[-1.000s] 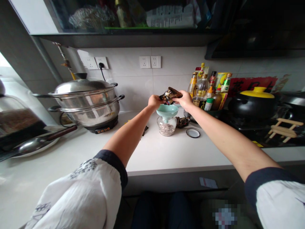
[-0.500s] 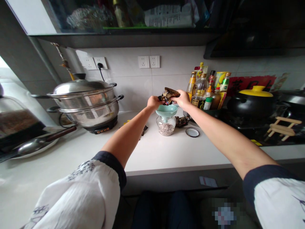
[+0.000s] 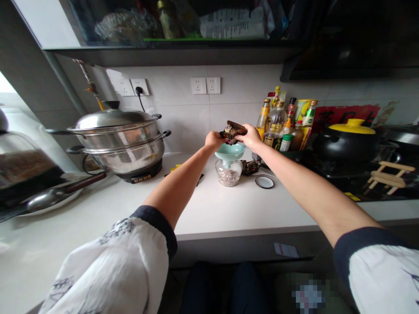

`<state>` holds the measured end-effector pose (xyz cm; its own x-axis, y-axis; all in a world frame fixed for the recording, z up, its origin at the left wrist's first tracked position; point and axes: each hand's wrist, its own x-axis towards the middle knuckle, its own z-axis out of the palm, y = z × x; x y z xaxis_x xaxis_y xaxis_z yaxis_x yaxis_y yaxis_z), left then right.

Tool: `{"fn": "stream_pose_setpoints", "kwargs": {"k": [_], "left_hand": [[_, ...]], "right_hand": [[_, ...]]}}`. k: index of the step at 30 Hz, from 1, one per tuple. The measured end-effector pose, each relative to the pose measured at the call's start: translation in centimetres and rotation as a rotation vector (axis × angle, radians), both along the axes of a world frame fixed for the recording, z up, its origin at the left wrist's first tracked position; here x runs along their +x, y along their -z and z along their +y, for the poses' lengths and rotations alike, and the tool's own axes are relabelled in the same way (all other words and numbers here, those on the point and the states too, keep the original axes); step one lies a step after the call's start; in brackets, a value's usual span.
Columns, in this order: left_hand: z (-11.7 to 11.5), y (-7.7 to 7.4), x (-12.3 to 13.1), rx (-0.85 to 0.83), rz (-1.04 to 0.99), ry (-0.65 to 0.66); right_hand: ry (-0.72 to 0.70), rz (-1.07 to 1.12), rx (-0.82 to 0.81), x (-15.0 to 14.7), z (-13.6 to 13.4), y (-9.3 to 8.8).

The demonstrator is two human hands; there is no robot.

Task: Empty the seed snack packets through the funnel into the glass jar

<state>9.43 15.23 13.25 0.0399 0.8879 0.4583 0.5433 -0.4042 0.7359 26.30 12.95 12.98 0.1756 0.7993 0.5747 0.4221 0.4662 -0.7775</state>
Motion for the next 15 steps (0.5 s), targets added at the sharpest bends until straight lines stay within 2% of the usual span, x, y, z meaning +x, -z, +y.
{"fn": "stream_pose_setpoints", "kwargs": {"k": [5,13,15], "left_hand": [[-0.07,-0.14,-0.05,0.005,0.006,-0.022],[-0.44,-0.29,-0.01,0.032,0.061,0.002],[-0.52,-0.34,0.05,0.051,0.08,-0.002]], "right_hand": [[-0.022,0.069,-0.051,-0.49,-0.51,0.15],[0.111,0.002,-0.021,-0.27,-0.42,0.13],[0.102,0.023,-0.034,-0.32,-0.51,0.09]]}}
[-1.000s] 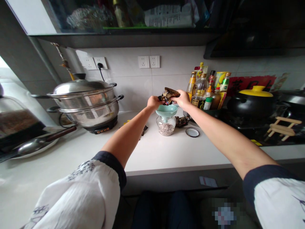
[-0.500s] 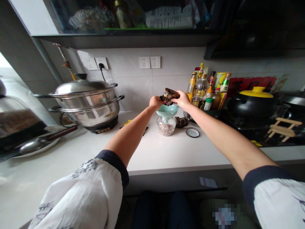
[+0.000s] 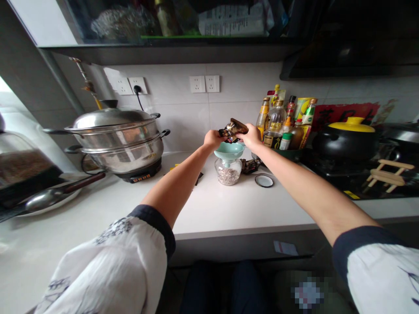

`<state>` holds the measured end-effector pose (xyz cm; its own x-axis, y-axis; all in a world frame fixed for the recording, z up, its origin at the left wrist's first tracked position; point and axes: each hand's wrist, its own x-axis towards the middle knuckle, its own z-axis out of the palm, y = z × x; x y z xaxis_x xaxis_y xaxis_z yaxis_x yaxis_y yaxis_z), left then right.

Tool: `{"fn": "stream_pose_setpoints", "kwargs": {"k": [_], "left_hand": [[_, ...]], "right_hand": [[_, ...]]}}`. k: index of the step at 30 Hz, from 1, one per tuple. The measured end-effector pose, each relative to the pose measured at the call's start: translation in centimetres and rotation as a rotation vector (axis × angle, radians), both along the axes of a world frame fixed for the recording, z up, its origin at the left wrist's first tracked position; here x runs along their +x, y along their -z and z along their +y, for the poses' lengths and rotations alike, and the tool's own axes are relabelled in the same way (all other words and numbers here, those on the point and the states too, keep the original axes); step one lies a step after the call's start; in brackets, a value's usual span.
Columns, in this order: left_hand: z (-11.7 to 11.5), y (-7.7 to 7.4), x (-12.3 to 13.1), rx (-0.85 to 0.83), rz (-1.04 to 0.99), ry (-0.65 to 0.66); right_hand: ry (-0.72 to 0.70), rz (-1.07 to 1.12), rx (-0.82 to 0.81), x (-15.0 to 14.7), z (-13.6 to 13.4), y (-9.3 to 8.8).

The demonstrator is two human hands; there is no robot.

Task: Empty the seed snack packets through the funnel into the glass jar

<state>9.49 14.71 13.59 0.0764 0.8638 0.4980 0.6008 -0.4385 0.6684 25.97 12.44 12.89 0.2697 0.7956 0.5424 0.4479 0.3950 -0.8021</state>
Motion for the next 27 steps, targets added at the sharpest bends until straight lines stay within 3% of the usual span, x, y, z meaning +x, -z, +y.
{"fn": "stream_pose_setpoints", "kwargs": {"k": [5,8,14,20,27], "left_hand": [[0.1,0.2,-0.3,-0.007,0.068,-0.033],[0.3,0.4,-0.8,-0.054,-0.011,0.008],[0.7,0.7,-1.1,-0.134,-0.163,0.158],[0.9,1.0,-0.8,-0.062,-0.081,0.081],[0.8,0.6,-0.7,-0.054,-0.018,-0.028]], "right_hand": [[-0.211,0.174,-0.113,-0.1,-0.6,-0.2],[-0.274,0.275,-0.155,0.4,-0.8,-0.3],[-0.18,0.255,-0.094,1.0,-0.2,0.1],[-0.19,0.08,-0.03,0.8,0.7,0.6],[-0.137,0.03,-0.013,1.1,0.7,0.4]]}}
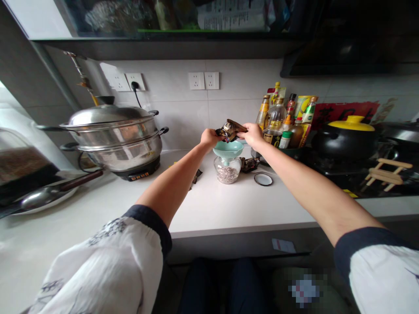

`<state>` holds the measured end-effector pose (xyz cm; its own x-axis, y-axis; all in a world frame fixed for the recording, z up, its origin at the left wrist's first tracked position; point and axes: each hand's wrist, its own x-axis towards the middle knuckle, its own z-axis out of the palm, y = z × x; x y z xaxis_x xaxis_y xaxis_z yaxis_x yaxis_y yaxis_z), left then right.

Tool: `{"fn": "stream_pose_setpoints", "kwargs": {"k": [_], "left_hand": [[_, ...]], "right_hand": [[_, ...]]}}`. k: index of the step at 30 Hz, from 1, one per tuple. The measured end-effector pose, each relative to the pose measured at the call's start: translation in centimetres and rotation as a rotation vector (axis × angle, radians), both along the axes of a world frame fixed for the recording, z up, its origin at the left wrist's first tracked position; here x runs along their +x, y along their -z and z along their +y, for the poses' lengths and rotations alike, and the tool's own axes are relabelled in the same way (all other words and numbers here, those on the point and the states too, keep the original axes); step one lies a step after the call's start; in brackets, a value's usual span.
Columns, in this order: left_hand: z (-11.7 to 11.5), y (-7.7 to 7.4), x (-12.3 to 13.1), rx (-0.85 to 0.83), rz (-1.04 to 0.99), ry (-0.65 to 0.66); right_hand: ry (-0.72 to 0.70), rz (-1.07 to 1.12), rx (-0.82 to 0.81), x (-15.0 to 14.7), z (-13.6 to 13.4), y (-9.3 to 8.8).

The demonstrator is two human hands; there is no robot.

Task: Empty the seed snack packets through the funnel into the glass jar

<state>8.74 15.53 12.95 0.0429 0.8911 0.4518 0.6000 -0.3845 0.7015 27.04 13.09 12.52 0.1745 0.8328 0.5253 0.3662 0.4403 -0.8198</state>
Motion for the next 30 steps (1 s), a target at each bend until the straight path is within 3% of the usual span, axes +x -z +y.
{"fn": "stream_pose_setpoints", "kwargs": {"k": [3,14,23,30], "left_hand": [[0.0,-0.1,0.1,0.008,0.012,0.015],[0.1,-0.1,0.3,-0.006,-0.094,0.065],[0.0,0.6,1.0,-0.053,-0.272,0.114],[-0.1,1.0,1.3,-0.078,-0.333,0.233]], "right_hand": [[-0.028,0.006,-0.02,-0.2,-0.3,-0.1],[0.076,0.02,-0.017,-0.9,-1.4,-0.9],[-0.21,0.289,-0.121,-1.7,-1.0,-0.2],[0.023,0.141,0.011,-2.1,0.7,1.0]]}}
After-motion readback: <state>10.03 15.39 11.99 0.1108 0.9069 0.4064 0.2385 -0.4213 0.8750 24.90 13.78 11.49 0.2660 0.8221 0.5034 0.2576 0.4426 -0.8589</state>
